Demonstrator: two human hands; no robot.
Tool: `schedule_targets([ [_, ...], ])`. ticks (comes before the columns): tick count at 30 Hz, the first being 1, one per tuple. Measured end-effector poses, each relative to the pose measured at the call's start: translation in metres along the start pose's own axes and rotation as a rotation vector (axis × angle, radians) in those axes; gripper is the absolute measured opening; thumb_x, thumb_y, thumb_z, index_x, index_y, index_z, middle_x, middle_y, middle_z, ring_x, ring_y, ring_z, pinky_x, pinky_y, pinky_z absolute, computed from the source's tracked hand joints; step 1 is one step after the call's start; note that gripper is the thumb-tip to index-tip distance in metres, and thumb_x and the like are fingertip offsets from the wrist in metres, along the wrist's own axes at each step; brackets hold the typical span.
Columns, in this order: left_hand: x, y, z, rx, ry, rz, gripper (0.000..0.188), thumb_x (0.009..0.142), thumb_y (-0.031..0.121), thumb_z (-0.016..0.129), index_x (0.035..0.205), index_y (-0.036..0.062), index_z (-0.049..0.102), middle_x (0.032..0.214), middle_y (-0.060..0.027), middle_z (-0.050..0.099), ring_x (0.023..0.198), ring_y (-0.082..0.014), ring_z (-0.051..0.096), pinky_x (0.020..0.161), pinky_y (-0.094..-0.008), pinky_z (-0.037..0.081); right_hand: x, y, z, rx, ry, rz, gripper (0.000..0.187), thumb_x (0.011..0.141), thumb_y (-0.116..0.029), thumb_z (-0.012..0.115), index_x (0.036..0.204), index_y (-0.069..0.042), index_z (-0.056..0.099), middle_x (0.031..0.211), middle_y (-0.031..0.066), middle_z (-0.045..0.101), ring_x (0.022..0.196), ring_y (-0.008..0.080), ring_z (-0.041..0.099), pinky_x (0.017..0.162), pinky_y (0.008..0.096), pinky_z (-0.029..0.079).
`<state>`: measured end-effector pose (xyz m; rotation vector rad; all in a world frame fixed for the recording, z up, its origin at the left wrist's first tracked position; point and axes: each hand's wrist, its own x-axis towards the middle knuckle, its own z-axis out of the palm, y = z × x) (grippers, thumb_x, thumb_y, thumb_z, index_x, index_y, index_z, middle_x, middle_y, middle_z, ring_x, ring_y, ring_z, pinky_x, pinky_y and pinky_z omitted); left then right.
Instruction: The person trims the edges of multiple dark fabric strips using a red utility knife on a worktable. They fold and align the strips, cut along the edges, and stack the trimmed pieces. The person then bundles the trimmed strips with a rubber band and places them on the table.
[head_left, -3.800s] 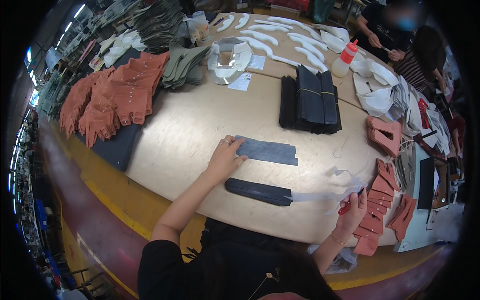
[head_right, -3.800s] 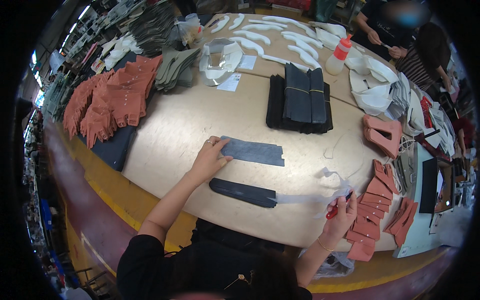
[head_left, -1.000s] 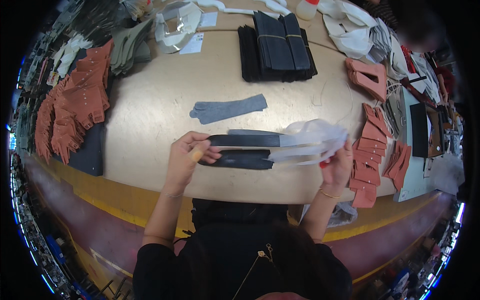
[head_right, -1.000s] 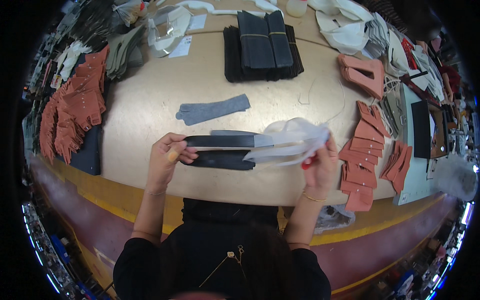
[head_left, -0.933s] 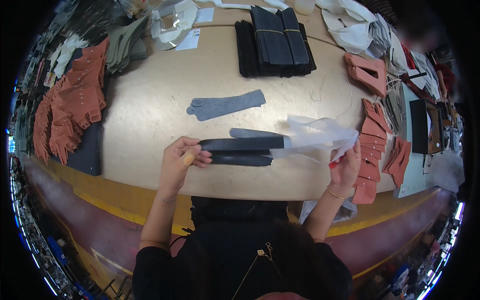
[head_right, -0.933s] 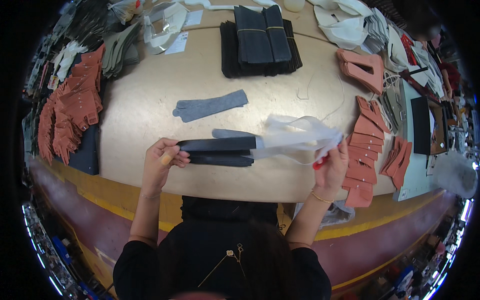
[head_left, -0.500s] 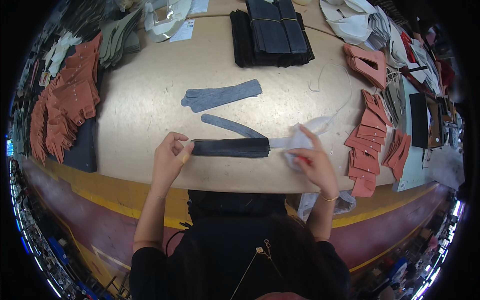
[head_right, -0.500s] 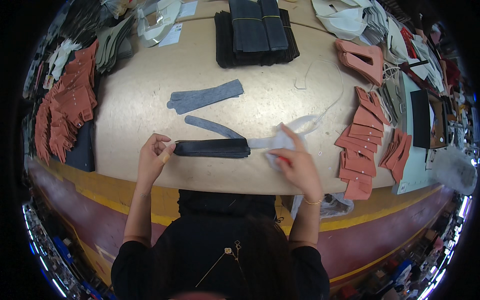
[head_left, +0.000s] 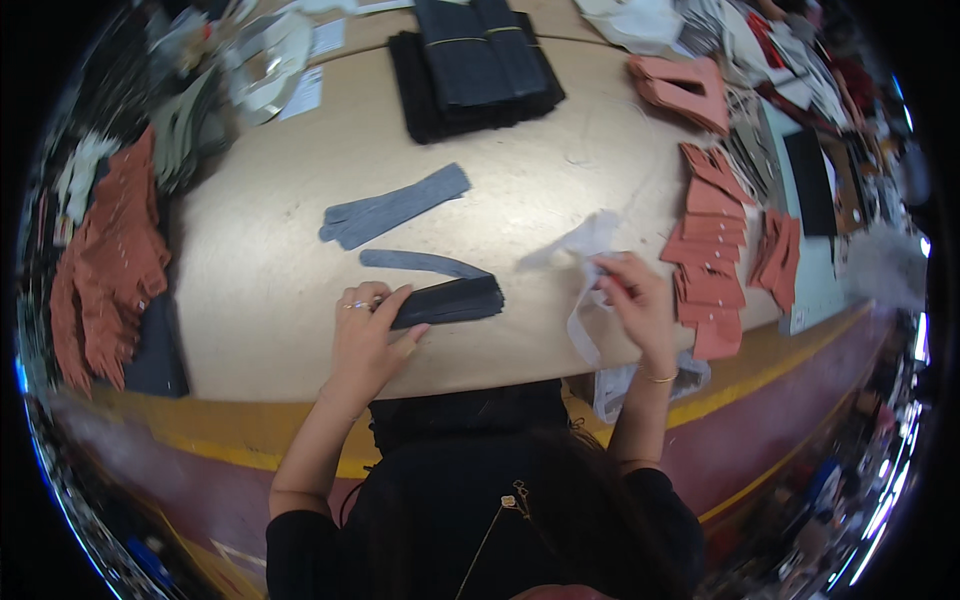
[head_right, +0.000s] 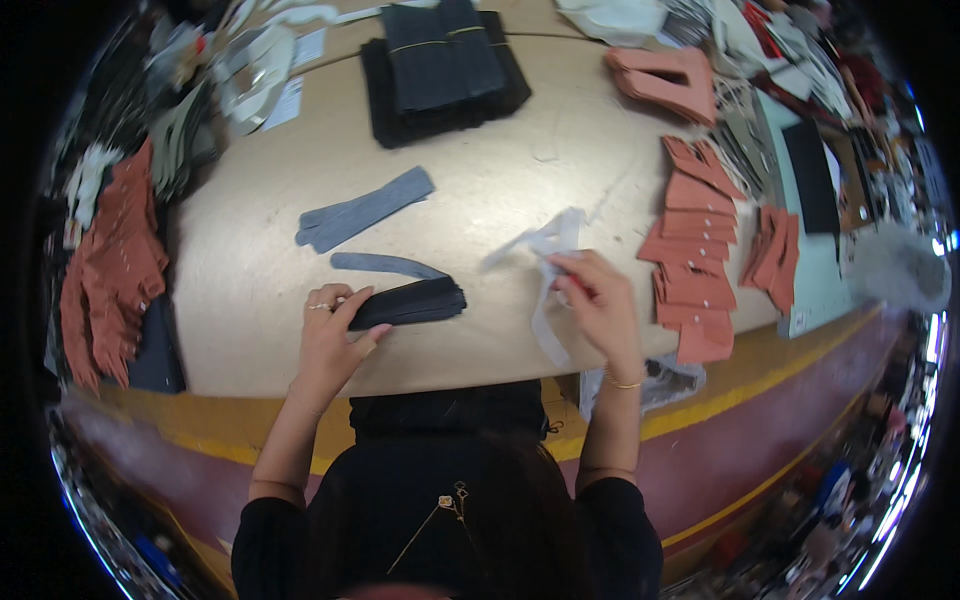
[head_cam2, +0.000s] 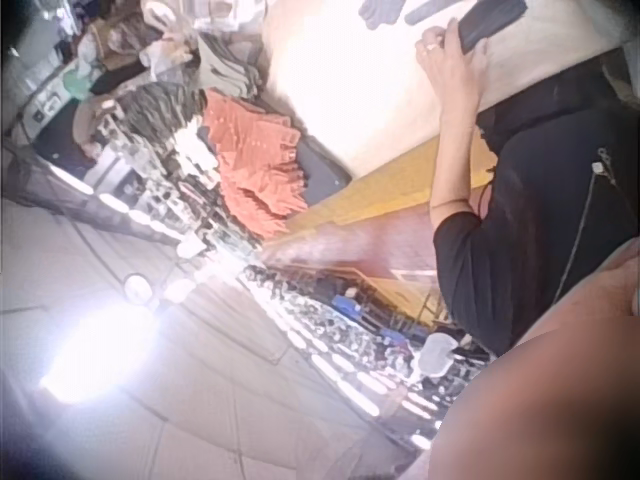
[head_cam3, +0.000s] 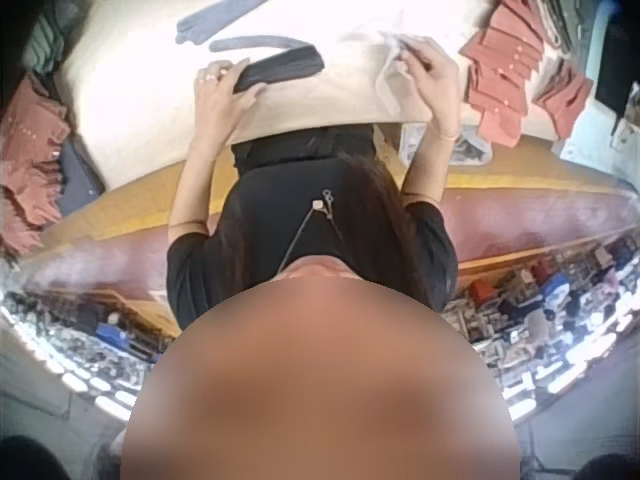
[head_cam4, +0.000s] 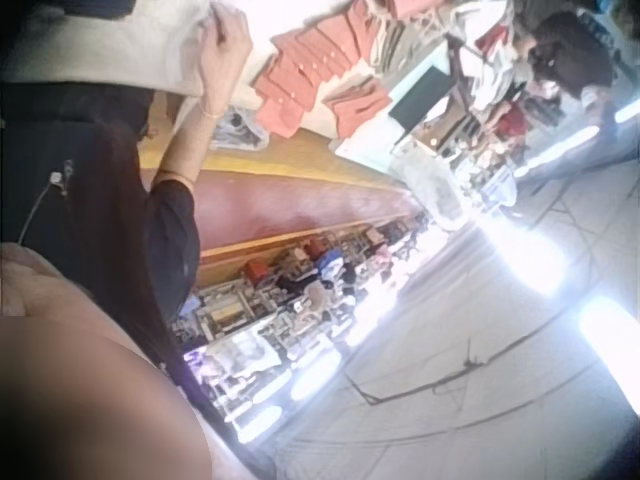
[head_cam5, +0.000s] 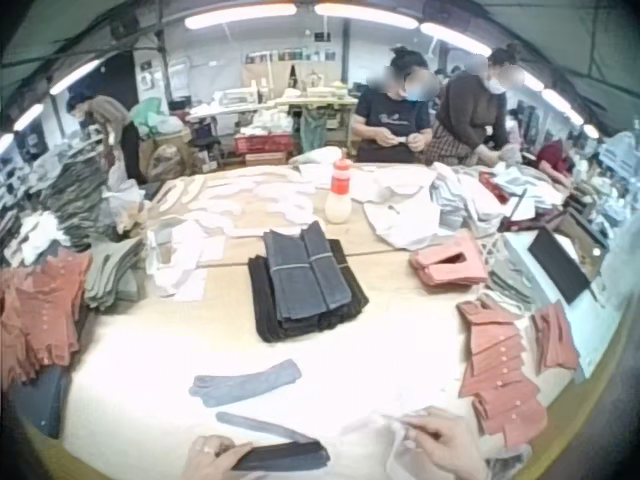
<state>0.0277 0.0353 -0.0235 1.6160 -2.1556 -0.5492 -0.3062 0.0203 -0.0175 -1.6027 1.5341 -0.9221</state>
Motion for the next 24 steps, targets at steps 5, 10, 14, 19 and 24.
schedule_targets([
  [5,0.003,0.002,-0.003,0.036,-0.04,0.012,0.044,0.068,0.017,0.081,0.108,0.0044,0.066,0.101,-0.0119,0.053,0.095,-0.0289,0.049,0.084,-0.0378,0.043,-0.069,0.044,-0.105,0.601,0.725,-0.113,0.033,0.086,0.001,0.059,0.119,-0.003,0.058,0.105,0.0091,0.065,0.073,0.0164,0.062,0.06,0.0269,0.049],
  [10,0.003,0.007,-0.004,0.122,-0.108,0.002,0.046,0.069,0.02,0.08,0.11,0.0051,0.065,0.103,-0.0124,0.052,0.099,-0.0305,0.048,0.086,-0.0394,0.042,-0.169,0.192,-0.138,1.288,1.41,-0.149,0.018,0.092,-0.01,0.054,0.109,-0.007,0.055,0.087,0.0072,0.063,0.067,0.0171,0.059,0.056,0.028,0.048],
  [14,0.005,0.009,-0.002,0.146,-0.151,-0.02,0.05,0.068,0.022,0.081,0.113,0.0058,0.064,0.105,-0.0122,0.051,0.101,-0.0302,0.047,0.086,-0.0393,0.042,-0.228,0.324,-0.026,0.74,1.621,0.578,0.005,0.082,-0.007,0.051,0.078,-0.007,0.053,0.07,0.004,0.054,0.06,0.0149,0.055,0.051,0.0287,0.046],
  [19,0.011,0.018,-0.003,0.247,-0.183,0.021,0.059,0.067,0.022,0.082,0.119,0.0066,0.06,0.11,-0.013,0.05,0.103,-0.0312,0.046,0.091,-0.042,0.039,-0.24,0.399,0.074,0.131,0.391,1.42,0.038,0.083,-0.013,0.059,0.12,-0.004,0.055,0.094,0.0152,0.065,0.066,0.0205,0.066,0.052,0.032,0.052],
  [24,0.019,0.034,0.003,0.278,-0.23,0.057,0.059,0.066,0.02,0.083,0.117,0.0049,0.057,0.113,-0.0134,0.051,0.108,-0.0325,0.047,0.094,-0.0418,0.039,-0.2,0.404,0.053,0.054,0.01,1.515,0.058,0.076,-0.012,0.065,0.132,-0.005,0.05,0.106,0.0186,0.064,0.075,0.0247,0.069,0.058,0.0357,0.056],
])
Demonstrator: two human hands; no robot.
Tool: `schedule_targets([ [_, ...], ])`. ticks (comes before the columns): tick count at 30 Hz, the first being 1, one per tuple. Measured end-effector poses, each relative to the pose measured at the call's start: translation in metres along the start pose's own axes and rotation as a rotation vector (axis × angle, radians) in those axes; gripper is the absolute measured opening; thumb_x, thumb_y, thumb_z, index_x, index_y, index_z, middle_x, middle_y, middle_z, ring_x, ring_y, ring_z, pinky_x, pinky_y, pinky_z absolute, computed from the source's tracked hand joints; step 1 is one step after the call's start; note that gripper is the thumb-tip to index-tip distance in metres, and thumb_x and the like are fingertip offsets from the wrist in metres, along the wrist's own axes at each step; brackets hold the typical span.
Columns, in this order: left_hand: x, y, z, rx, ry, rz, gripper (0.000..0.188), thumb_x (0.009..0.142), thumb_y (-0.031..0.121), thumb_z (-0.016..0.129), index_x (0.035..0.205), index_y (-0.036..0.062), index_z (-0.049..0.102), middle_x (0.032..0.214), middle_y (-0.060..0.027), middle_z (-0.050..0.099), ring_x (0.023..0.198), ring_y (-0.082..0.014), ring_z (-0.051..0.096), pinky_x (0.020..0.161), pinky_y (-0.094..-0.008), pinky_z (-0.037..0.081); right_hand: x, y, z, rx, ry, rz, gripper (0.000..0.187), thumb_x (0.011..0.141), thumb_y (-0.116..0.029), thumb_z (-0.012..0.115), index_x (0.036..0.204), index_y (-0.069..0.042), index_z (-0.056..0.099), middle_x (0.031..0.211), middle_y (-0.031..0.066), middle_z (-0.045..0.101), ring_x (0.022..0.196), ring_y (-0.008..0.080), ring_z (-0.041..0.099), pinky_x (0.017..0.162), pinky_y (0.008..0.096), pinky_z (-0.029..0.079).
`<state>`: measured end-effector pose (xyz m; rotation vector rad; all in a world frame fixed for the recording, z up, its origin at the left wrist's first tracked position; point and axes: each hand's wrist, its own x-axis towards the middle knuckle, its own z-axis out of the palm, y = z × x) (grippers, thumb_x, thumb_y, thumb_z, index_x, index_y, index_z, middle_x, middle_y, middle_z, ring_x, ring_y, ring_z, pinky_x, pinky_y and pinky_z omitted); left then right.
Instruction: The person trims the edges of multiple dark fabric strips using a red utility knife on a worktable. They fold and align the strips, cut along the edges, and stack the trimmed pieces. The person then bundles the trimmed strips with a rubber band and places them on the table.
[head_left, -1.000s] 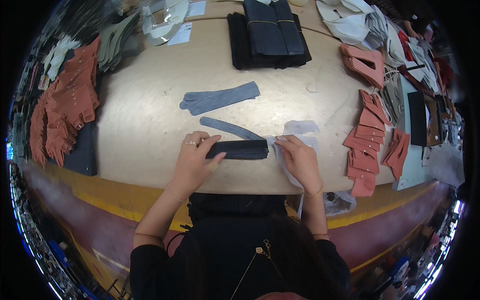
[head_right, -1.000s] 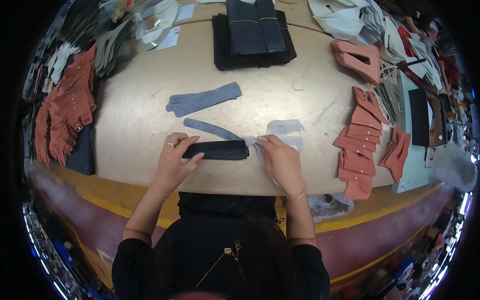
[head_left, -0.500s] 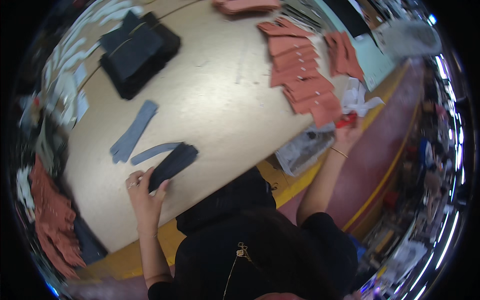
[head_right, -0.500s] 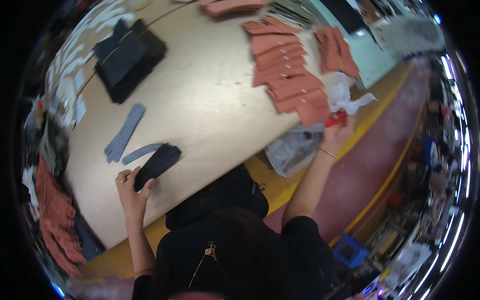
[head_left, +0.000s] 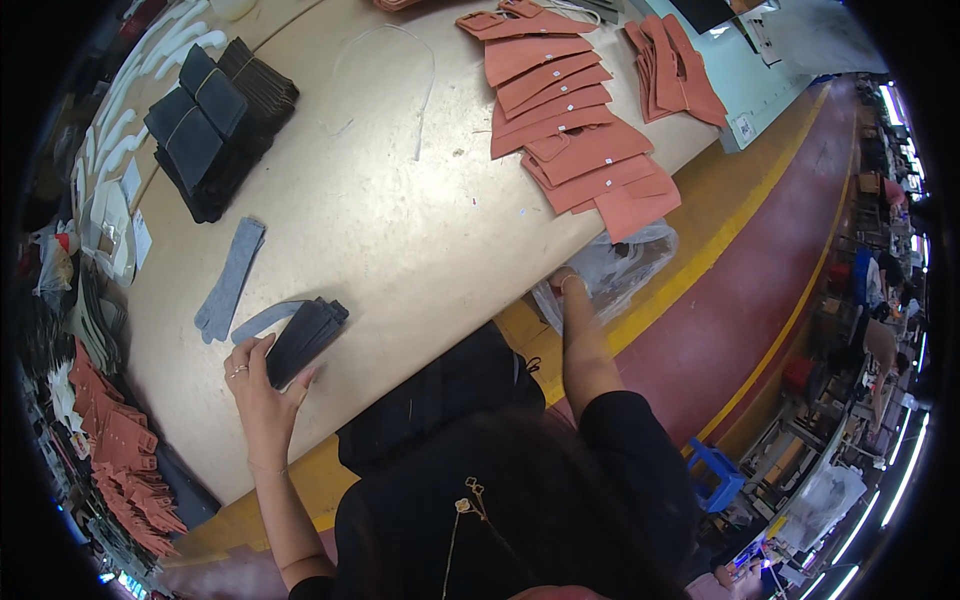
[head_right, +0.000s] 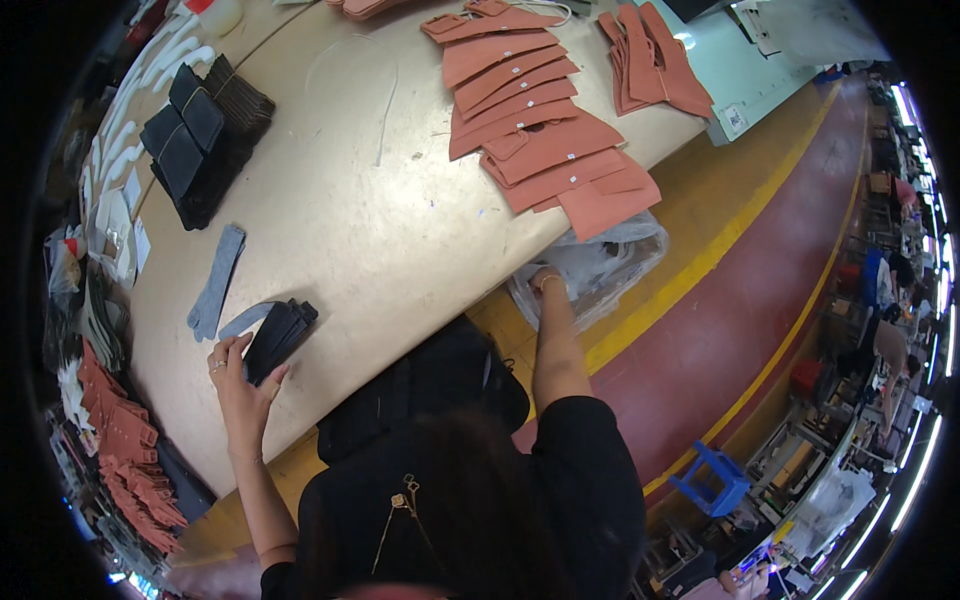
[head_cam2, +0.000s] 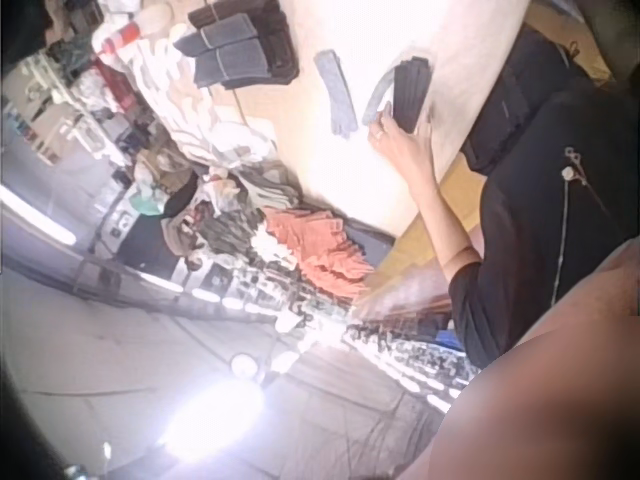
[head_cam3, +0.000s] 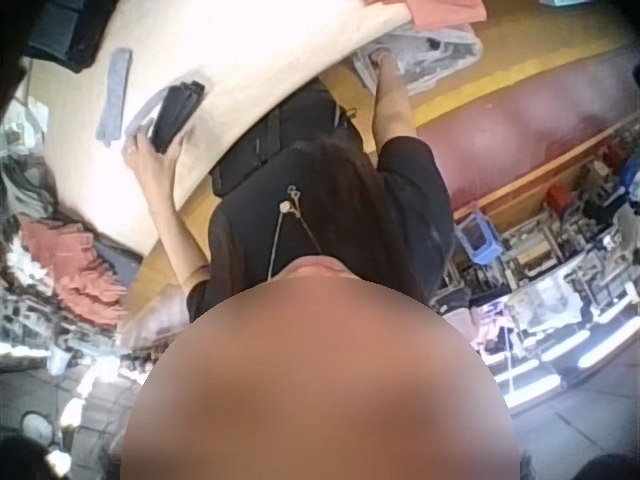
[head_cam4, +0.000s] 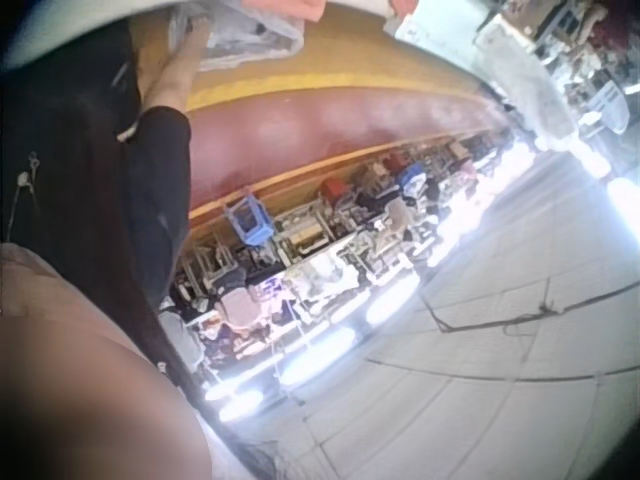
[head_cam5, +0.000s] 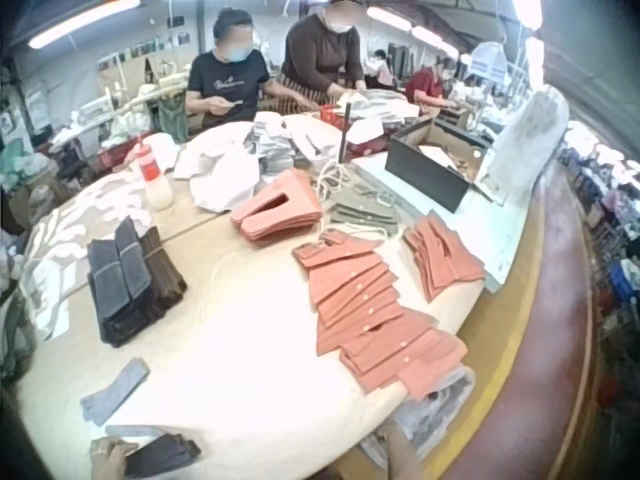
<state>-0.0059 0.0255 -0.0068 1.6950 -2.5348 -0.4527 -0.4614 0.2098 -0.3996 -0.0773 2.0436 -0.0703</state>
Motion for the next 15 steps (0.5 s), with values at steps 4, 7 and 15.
schedule_targets([
  [4,0.01,0.006,0.006,-0.025,-0.013,0.019,0.048,0.068,0.021,0.081,0.106,0.0029,0.058,0.107,-0.0128,0.056,0.102,-0.0321,0.05,0.09,-0.0401,0.039,-0.033,-0.02,-0.059,-0.496,-0.03,-0.348,0.066,0.073,-0.016,0.07,0.135,-0.006,0.048,0.111,0.0186,0.064,0.079,0.0249,0.07,0.058,0.0331,0.056],
  [7,0.01,0.003,0.009,-0.021,-0.03,0.028,0.043,0.07,0.02,0.079,0.104,0.0025,0.058,0.101,-0.0122,0.058,0.096,-0.0315,0.053,0.086,-0.0396,0.039,-0.067,-0.021,-0.091,-0.438,-0.123,-0.353,0.064,0.074,-0.017,0.071,0.134,-0.007,0.05,0.111,0.0164,0.064,0.081,0.0232,0.07,0.056,0.0273,0.055],
  [15,0.007,-0.005,0.01,-0.053,-0.014,0.077,0.04,0.073,0.019,0.077,0.105,0.0023,0.06,0.101,-0.0127,0.06,0.093,-0.0317,0.055,0.082,-0.0394,0.043,-0.102,0.004,-0.126,0.276,-0.168,-0.205,0.042,0.082,-0.018,0.07,0.117,0.001,0.055,0.099,0.0123,0.064,0.065,0.0196,0.067,0.039,0.0243,0.041],
])
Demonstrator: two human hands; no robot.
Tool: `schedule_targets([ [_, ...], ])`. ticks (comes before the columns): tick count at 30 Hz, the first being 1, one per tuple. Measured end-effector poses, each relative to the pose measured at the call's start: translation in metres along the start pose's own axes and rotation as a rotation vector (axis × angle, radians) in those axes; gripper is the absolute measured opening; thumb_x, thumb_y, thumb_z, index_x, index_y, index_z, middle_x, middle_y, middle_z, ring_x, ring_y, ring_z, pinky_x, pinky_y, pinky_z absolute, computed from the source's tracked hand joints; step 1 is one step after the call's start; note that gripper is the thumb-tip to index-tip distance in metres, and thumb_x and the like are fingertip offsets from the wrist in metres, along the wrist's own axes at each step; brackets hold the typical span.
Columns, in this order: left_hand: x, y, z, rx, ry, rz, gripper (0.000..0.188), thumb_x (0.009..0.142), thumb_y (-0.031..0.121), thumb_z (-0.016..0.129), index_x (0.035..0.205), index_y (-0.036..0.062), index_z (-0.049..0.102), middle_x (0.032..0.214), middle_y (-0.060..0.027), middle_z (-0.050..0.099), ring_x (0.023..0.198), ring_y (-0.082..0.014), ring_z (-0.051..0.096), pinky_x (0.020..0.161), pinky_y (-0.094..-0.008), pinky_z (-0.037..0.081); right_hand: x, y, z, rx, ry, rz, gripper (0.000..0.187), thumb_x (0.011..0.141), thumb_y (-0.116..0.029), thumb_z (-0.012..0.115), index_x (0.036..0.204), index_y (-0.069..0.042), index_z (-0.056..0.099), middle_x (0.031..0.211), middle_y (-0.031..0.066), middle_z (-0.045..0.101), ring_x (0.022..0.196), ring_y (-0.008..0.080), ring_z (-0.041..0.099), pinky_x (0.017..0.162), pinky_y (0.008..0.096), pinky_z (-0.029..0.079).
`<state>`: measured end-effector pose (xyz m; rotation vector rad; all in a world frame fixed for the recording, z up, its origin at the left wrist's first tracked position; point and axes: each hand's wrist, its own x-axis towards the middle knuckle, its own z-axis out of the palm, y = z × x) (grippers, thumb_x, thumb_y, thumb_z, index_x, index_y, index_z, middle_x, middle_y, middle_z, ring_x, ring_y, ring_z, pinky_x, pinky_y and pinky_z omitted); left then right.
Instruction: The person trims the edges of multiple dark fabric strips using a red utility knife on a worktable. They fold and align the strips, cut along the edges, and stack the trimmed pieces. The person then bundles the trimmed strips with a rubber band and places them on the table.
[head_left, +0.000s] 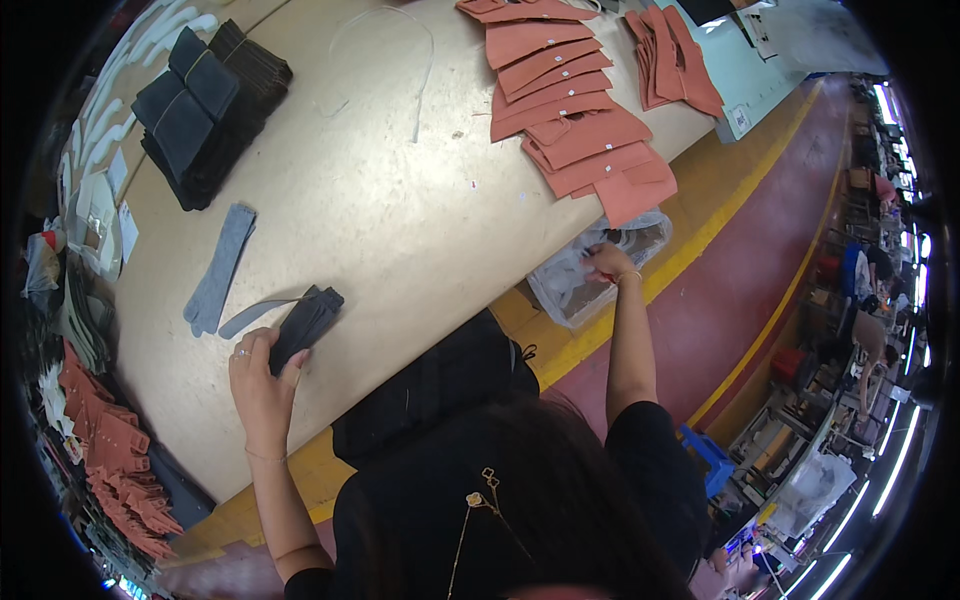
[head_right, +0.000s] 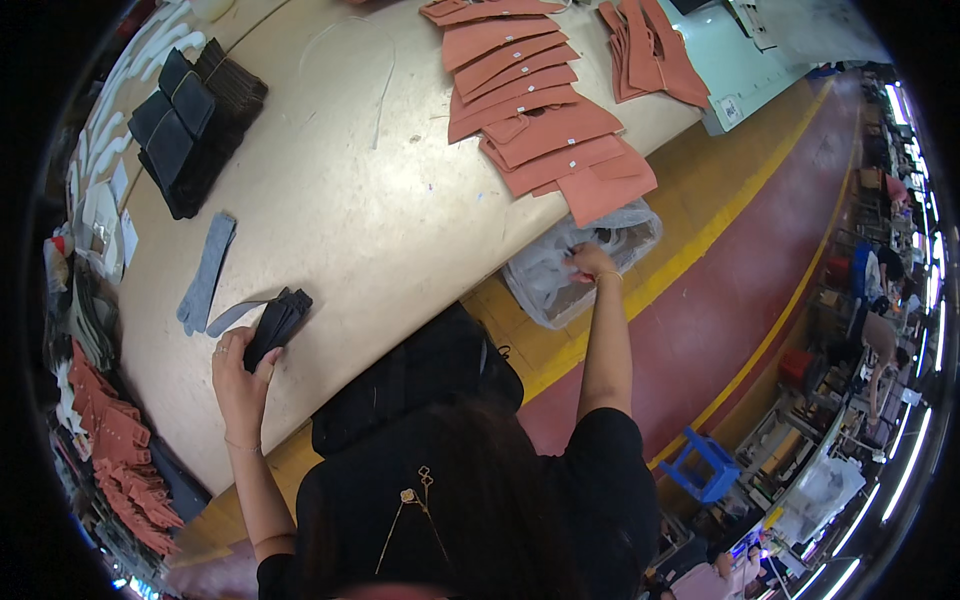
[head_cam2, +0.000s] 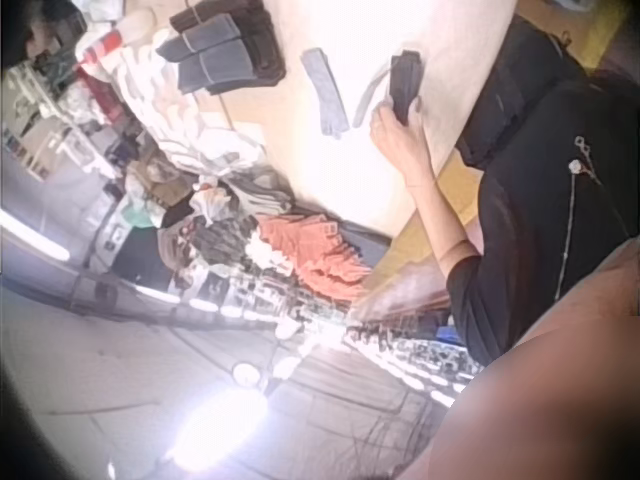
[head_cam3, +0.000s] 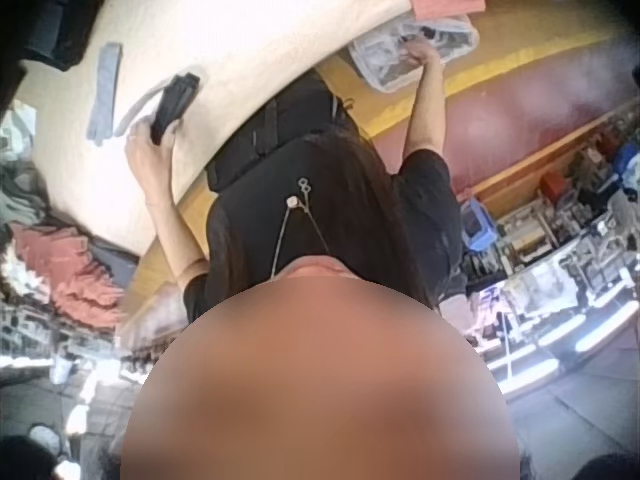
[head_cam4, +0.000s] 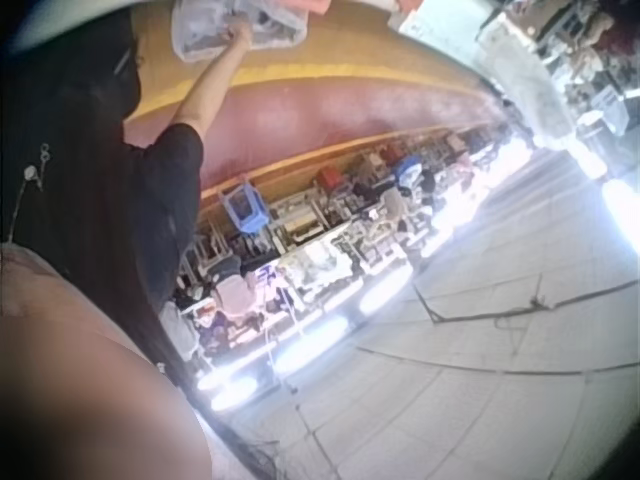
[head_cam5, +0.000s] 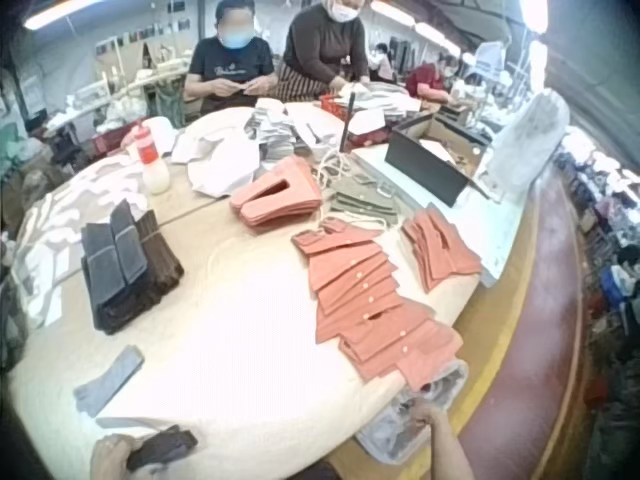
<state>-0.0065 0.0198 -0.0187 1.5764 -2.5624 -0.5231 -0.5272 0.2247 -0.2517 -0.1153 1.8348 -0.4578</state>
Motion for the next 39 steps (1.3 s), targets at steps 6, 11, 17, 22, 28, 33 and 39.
schedule_targets([
  [6,0.004,0.003,0.0,-0.057,-0.003,-0.01,0.047,0.075,0.023,0.076,0.113,0.0012,0.06,0.108,-0.014,0.061,0.098,-0.0326,0.056,0.086,-0.0397,0.044,-0.021,-0.009,-0.012,0.037,0.269,-0.055,0.038,0.082,-0.018,0.071,0.11,0.002,0.056,0.084,0.0087,0.062,0.055,0.018,0.065,0.034,0.0247,0.034],
  [11,0.002,0.002,0.006,-0.095,0.033,-0.006,0.046,0.075,0.023,0.076,0.112,0.0012,0.061,0.109,-0.0142,0.062,0.099,-0.0328,0.057,0.088,-0.0397,0.044,-0.042,-0.001,-0.023,0.093,0.382,-0.158,0.034,0.087,-0.027,0.066,0.112,-0.004,0.063,0.064,0.0047,0.06,0.044,0.0097,0.052,0.036,0.0233,0.033],
  [17,0.001,-0.009,0.015,-0.183,0.105,0.064,0.04,0.073,0.021,0.076,0.106,0.0007,0.064,0.105,-0.0142,0.063,0.097,-0.0329,0.058,0.086,-0.0405,0.046,-0.089,-0.021,-0.031,0.455,1.032,-0.487,0.018,0.089,-0.021,0.064,0.094,-0.004,0.067,0.065,-0.0013,0.054,0.049,0.0065,0.043,0.043,0.0235,0.033],
  [22,-0.003,-0.014,0.023,-0.148,0.202,0.146,0.04,0.073,0.022,0.075,0.106,0.0003,0.064,0.099,-0.013,0.063,0.093,-0.0306,0.059,0.081,-0.0392,0.047,-0.187,-0.132,0.045,0.483,0.852,-1.065,0.009,0.089,-0.015,0.065,0.092,-0.007,0.066,0.072,-0.0018,0.057,0.056,0.0064,0.048,0.048,0.02,0.038],
  [28,-0.005,-0.021,0.031,-0.118,0.325,0.262,0.045,0.072,0.022,0.075,0.11,0.0016,0.063,0.095,-0.009,0.061,0.088,-0.0256,0.059,0.078,-0.0369,0.046,-0.233,-0.227,0.249,-0.404,-0.011,-1.341,0.018,0.081,-0.01,0.07,0.098,-0.005,0.068,0.087,0.0058,0.065,0.072,0.0145,0.061,0.064,0.0242,0.047],
  [33,-0.009,-0.026,0.036,-0.132,0.326,0.25,0.046,0.071,0.022,0.074,0.11,0.0015,0.062,0.095,-0.0093,0.06,0.089,-0.0252,0.059,0.079,-0.0366,0.046,-0.238,-0.258,0.321,-0.948,-0.165,-1.41,0.022,0.08,-0.02,0.07,0.099,-0.007,0.07,0.086,0.0109,0.068,0.074,0.0259,0.065,0.065,0.0338,0.051],
  [39,-0.008,-0.024,0.028,-0.199,0.38,0.253,0.05,0.067,0.025,0.077,0.108,0.0009,0.062,0.097,-0.0094,0.06,0.09,-0.0261,0.058,0.082,-0.0376,0.045,-0.213,-0.291,0.326,-1.115,-0.102,-1.278,0.016,0.083,-0.02,0.065,0.092,-0.009,0.071,0.08,0.0117,0.069,0.075,0.0294,0.066,0.067,0.0375,0.052],
])
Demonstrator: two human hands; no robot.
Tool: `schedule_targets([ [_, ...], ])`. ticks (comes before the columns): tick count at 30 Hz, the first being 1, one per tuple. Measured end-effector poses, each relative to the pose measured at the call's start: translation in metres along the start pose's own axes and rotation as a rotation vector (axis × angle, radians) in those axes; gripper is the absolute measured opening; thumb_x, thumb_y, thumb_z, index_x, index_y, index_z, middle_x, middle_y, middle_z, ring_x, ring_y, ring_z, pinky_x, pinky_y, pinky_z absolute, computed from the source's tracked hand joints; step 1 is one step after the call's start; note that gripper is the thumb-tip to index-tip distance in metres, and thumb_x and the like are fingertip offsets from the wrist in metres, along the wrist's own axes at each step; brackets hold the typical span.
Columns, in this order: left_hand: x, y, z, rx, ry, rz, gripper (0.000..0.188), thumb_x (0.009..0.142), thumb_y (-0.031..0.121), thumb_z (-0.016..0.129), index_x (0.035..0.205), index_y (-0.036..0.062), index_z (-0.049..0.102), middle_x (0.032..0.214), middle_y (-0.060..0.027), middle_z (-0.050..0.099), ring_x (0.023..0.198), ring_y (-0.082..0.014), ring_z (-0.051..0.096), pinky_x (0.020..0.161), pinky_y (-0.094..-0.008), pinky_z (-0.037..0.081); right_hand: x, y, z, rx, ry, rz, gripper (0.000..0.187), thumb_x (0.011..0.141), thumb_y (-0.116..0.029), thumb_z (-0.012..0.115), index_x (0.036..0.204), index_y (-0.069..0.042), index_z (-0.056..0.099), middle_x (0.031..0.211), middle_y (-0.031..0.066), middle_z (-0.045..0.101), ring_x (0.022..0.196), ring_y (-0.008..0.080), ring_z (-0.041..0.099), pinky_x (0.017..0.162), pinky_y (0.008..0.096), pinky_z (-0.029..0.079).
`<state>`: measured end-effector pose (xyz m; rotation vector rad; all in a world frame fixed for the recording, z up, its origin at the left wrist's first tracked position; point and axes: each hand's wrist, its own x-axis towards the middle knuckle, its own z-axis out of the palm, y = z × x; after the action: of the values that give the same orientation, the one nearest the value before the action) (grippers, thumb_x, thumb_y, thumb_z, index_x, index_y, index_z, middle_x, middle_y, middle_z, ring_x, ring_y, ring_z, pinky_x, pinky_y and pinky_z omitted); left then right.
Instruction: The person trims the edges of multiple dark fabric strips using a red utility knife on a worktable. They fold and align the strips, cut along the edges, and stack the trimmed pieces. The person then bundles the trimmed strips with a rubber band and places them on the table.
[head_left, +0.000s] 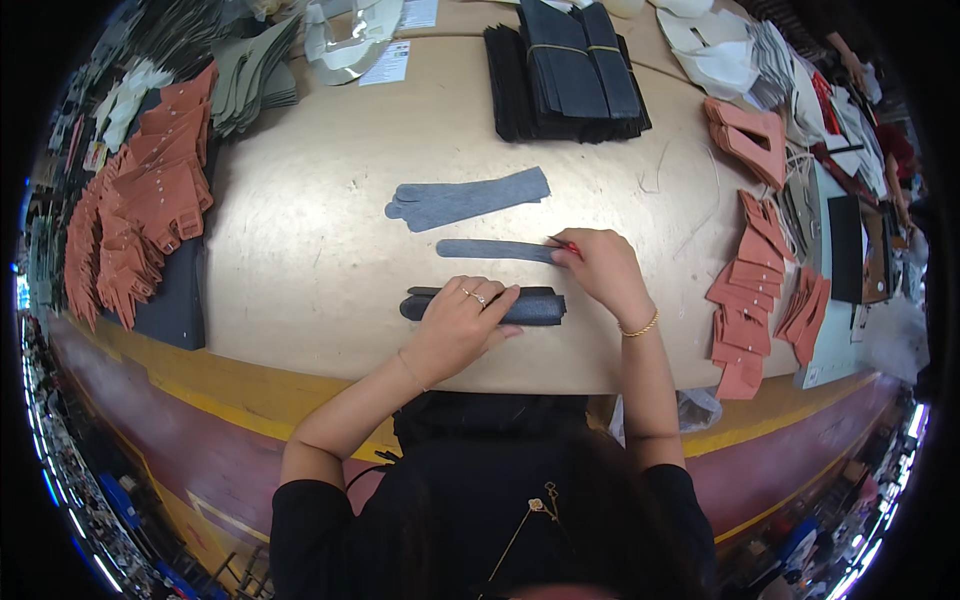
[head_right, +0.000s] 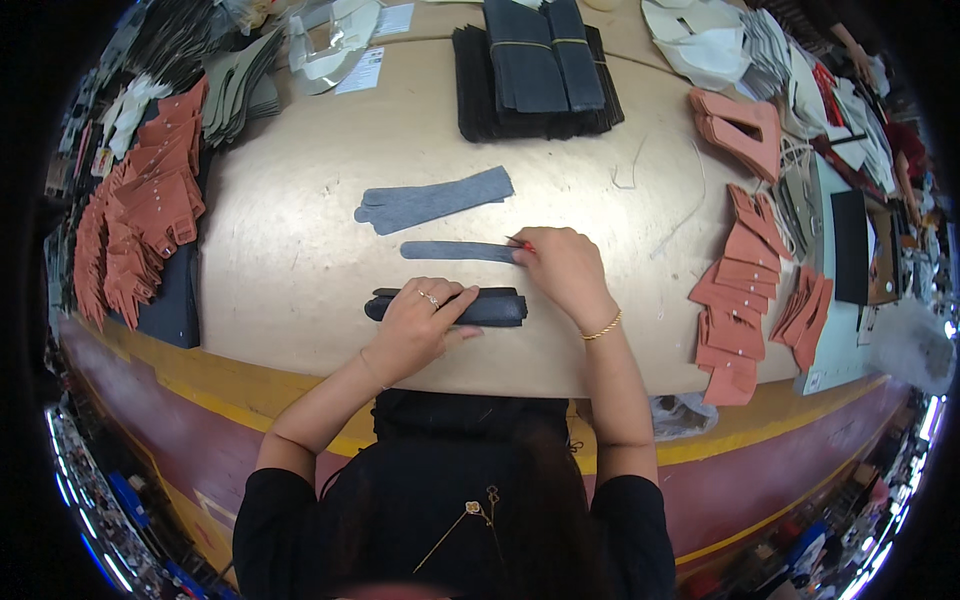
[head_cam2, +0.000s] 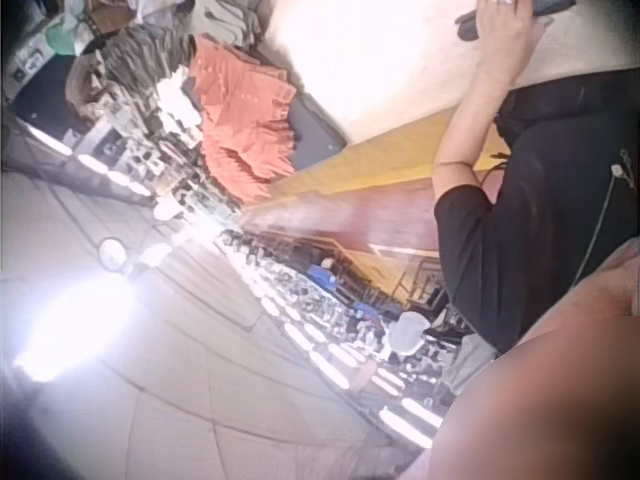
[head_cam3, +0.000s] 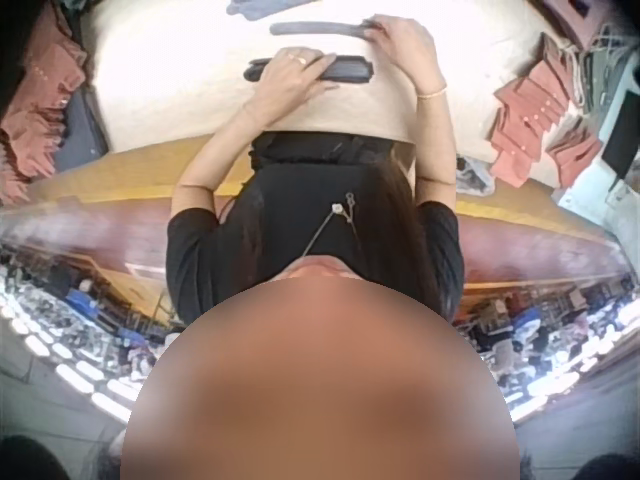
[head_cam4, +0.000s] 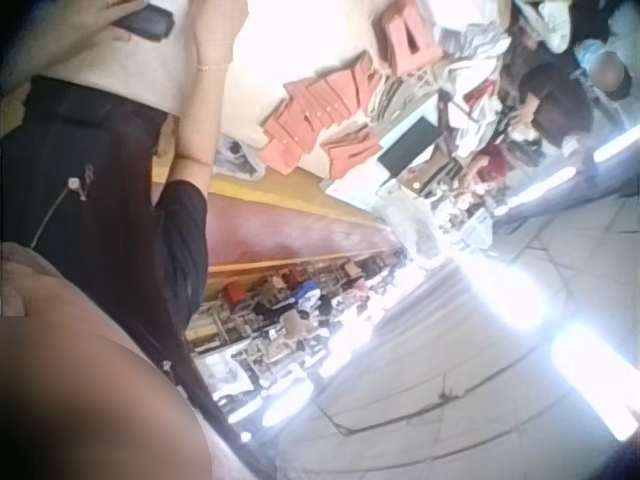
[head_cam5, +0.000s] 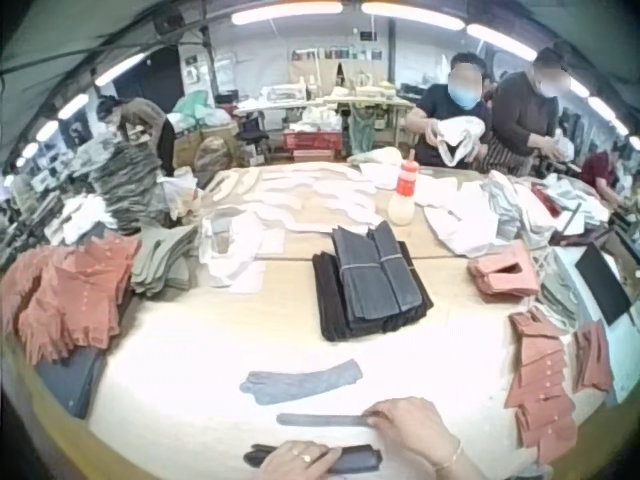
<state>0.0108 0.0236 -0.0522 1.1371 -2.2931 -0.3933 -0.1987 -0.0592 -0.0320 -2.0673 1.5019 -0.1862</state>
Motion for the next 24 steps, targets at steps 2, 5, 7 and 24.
schedule_targets([
  [2,0.003,0.003,-0.009,-0.047,0.02,-0.064,0.053,0.067,0.029,0.078,0.109,0.0014,0.061,0.1,-0.0093,0.061,0.092,-0.0265,0.058,0.085,-0.0387,0.043,0.004,0.007,-0.004,0.096,-0.015,0.009,0.015,0.082,-0.02,0.067,0.091,-0.008,0.071,0.077,0.0115,0.068,0.072,0.0283,0.066,0.066,0.036,0.051],
  [5,0.009,0.0,-0.024,-0.036,0.13,-0.156,0.051,0.07,0.028,0.078,0.111,0.0035,0.062,0.105,-0.0103,0.061,0.098,-0.0272,0.057,0.088,-0.041,0.042,0.002,0.01,-0.008,0.173,-0.038,0.028,0.014,0.082,-0.018,0.067,0.09,-0.006,0.07,0.076,0.0108,0.068,0.069,0.0268,0.065,0.064,0.0341,0.05],
  [7,0.015,-0.016,-0.032,0.041,0.15,-0.222,0.044,0.073,0.023,0.076,0.11,0.0042,0.063,0.105,-0.0098,0.062,0.098,-0.0288,0.057,0.088,-0.0401,0.043,-0.002,0.009,-0.009,0.219,-0.028,0.006,0.012,0.082,-0.016,0.068,0.088,-0.006,0.07,0.077,0.0106,0.068,0.068,0.0259,0.065,0.063,0.0329,0.049],
  [24,0.021,-0.068,-0.031,-0.317,-0.161,-0.44,0.012,0.091,0.01,0.054,0.093,0.0005,0.061,0.088,-0.0165,0.067,0.083,-0.0357,0.062,0.074,-0.0406,0.048,-0.001,0.005,0.01,0.184,0.208,-0.128,0.016,0.078,-0.023,0.073,0.086,-0.01,0.07,0.08,0.0027,0.065,0.066,0.0193,0.064,0.06,0.028,0.049],
])
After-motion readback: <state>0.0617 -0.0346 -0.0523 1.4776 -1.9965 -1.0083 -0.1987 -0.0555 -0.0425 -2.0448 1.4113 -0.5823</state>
